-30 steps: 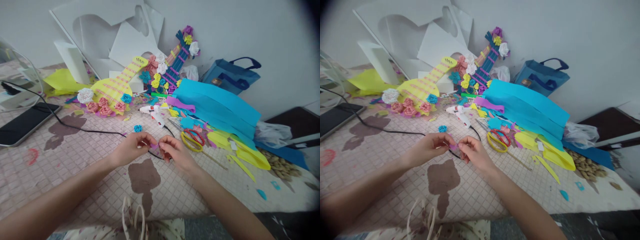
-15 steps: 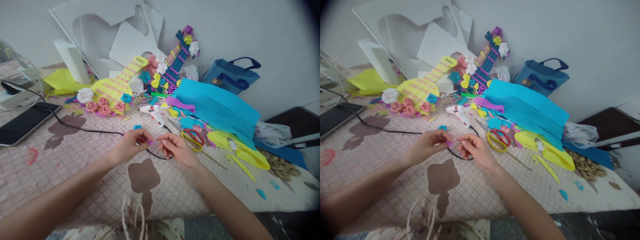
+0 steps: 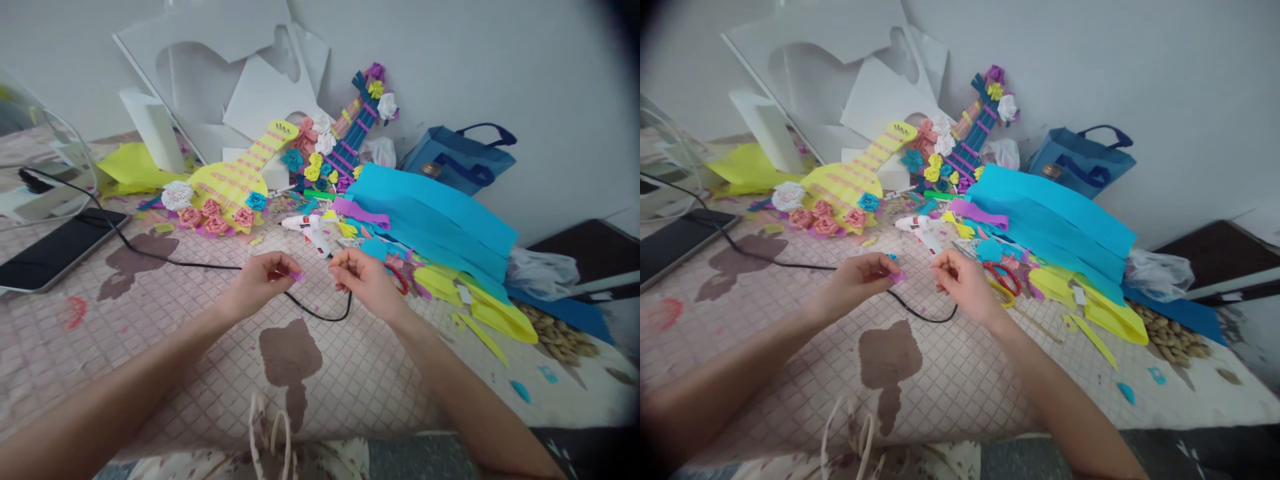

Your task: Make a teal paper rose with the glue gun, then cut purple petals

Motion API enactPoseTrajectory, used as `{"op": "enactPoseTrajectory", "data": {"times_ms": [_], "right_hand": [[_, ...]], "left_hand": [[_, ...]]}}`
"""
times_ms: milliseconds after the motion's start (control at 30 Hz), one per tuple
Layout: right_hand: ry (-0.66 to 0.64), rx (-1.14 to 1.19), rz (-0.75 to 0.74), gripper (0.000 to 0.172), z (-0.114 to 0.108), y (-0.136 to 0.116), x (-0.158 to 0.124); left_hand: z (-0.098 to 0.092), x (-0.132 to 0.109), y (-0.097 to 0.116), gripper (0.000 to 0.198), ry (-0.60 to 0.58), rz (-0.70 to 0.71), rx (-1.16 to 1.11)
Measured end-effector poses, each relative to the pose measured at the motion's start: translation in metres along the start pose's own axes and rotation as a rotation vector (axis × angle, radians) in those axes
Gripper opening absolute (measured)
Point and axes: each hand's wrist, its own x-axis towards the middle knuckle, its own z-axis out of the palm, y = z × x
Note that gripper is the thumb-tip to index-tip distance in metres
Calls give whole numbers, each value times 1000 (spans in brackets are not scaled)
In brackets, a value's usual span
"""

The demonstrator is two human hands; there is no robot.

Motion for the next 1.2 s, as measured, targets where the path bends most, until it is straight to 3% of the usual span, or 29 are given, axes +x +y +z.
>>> {"op": "enactPoseTrajectory", "data": {"times_ms": [133,233,367,467,600,667,767,900,1033,1200], "right_hand": [[-83,-16,-114,13,-12,-10,9],[14,-231,-246,10,-14,-10,8],[164,-486,-296,26,-10,-3,1],[160,-367,-191,45,-8,3,-1],[-67,-30,-45,63,-10,5,0],[-104,12,-30,55,-10,5,0],[-97,-18,-49,29,-9,8,1],[101,-249,-186,10,-12,12,3],[378,-565,-244,19,-27,20,9],[560,-740,-257,30,-51,34,22]], "left_hand": [[-4,3,2,12,61,-26,-53],[-5,4,3,13,87,-30,-75],[-5,4,3,13,91,-35,-79],[-4,3,3,13,84,-34,-68],[-5,2,3,12,70,-25,-37],[-5,2,3,12,67,-22,-33],[-4,2,4,12,65,-28,-37],[-4,2,5,13,52,-36,-55],[-3,1,4,12,52,-37,-66],[-1,0,3,11,38,-34,-20]]}}
